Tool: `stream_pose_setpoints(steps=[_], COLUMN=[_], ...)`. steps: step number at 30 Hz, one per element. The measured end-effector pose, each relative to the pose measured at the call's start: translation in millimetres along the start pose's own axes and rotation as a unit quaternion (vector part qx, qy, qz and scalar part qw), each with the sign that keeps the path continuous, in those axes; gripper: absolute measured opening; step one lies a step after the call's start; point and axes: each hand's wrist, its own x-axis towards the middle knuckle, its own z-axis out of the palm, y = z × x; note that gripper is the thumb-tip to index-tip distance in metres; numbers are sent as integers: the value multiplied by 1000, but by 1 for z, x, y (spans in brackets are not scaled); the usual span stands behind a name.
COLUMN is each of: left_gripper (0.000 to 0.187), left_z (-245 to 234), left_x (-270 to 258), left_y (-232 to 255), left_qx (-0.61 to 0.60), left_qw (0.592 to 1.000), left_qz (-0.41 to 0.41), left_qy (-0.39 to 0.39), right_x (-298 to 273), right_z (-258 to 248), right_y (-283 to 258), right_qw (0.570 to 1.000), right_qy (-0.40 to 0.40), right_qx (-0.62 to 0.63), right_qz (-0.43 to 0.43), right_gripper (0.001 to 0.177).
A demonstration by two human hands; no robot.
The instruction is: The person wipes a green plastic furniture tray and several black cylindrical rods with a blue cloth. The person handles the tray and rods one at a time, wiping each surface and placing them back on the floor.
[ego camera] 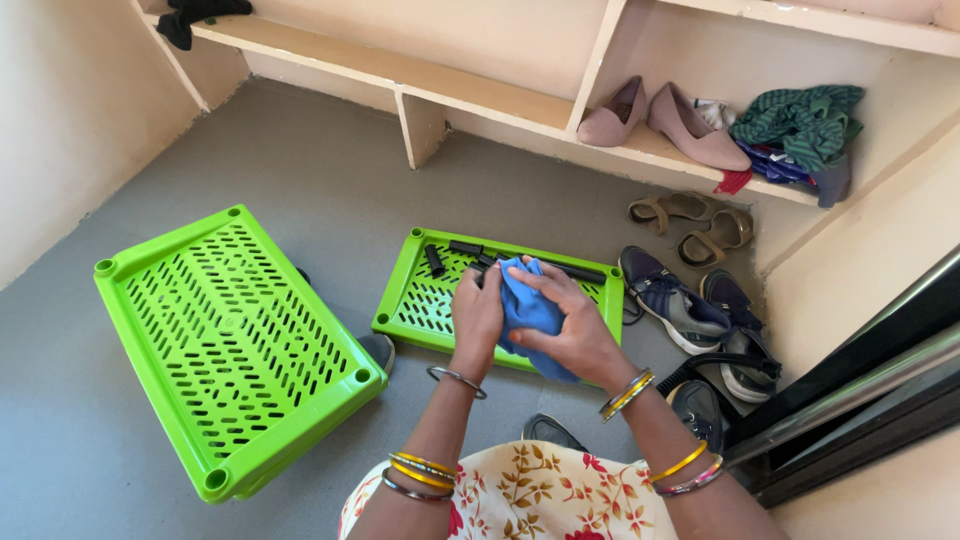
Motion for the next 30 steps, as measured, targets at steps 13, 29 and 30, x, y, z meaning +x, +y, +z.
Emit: stream_pose_setpoints(steps=[13,29,30], left_gripper=[27,46,45], left_z=[17,-22,-17], left_x=[-22,54,54], left_y=[7,-54,-57], left_qx=[-288,-578,-599], left_qw=[953,776,761], left_qz=[-40,-232,-215], left_qy=[-83,-97,-124], right_x=[-2,-5,-5], right_z=[-5,-9,-3], right_y=[42,5,0], right_qw=[877,985,993], right_qy=[37,123,110], right_qx=[363,93,25], right_qz=[312,75,29], right_gripper=[50,55,58])
